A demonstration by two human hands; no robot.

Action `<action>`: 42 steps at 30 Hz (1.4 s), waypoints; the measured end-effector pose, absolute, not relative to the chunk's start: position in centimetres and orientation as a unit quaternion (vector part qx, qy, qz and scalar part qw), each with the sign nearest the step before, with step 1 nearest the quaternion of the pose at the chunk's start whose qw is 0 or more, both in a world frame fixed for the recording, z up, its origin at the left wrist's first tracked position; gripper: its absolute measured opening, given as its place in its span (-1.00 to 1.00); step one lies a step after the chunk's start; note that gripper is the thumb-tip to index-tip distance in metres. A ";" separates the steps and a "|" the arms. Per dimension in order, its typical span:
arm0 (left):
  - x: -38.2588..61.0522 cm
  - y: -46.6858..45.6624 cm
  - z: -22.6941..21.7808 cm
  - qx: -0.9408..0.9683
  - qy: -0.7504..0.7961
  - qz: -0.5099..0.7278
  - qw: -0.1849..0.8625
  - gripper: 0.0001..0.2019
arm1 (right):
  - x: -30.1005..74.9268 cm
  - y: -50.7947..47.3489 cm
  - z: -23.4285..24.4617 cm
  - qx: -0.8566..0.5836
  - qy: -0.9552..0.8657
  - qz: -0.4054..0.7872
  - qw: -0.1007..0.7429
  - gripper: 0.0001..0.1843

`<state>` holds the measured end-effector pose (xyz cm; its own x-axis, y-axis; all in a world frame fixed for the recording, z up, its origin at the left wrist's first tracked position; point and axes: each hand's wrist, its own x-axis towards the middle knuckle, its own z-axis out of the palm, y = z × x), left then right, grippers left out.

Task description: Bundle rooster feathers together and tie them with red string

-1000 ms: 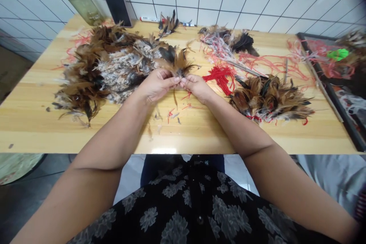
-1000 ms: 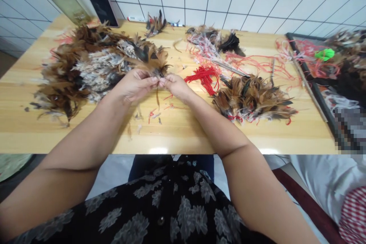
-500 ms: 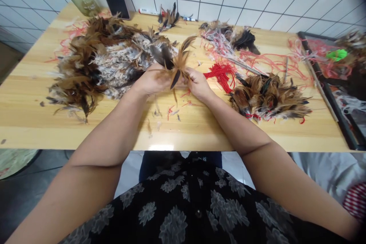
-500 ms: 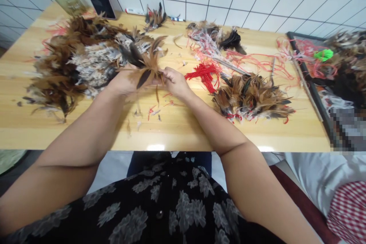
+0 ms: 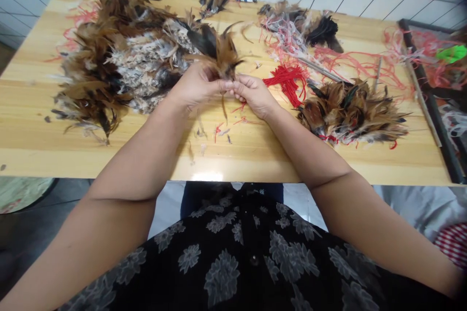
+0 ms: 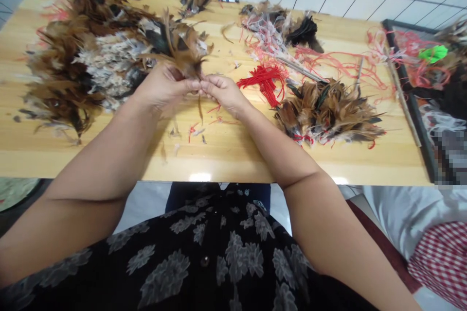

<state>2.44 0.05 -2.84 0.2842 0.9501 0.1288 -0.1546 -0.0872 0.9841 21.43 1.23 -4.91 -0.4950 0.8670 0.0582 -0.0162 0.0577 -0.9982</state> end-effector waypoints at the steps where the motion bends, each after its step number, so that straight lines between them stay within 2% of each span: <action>1: 2.5 0.1 -3.0 0.554 0.353 0.481 0.581 -0.40 | 21.4 1.1 -4.8 -0.347 -0.617 0.595 0.379 -0.27; 12: 1.7 1.6 -4.4 0.437 0.346 0.532 0.637 -0.64 | 21.6 1.5 -4.3 -0.370 -0.547 0.627 0.412 -0.40; 25: 2.5 1.1 -4.4 0.431 0.358 0.503 0.658 -0.66 | 20.3 0.3 -2.6 -0.381 -0.504 0.649 0.424 -0.37; 38: 2.0 1.0 -5.0 0.473 0.359 0.500 0.631 -0.55 | 20.4 0.8 -4.0 -0.380 -0.549 0.606 0.433 -0.32; 42: 2.3 0.9 -4.9 0.453 0.376 0.510 0.628 -0.56 | 20.4 1.0 -4.8 -0.365 -0.553 0.605 0.441 -0.33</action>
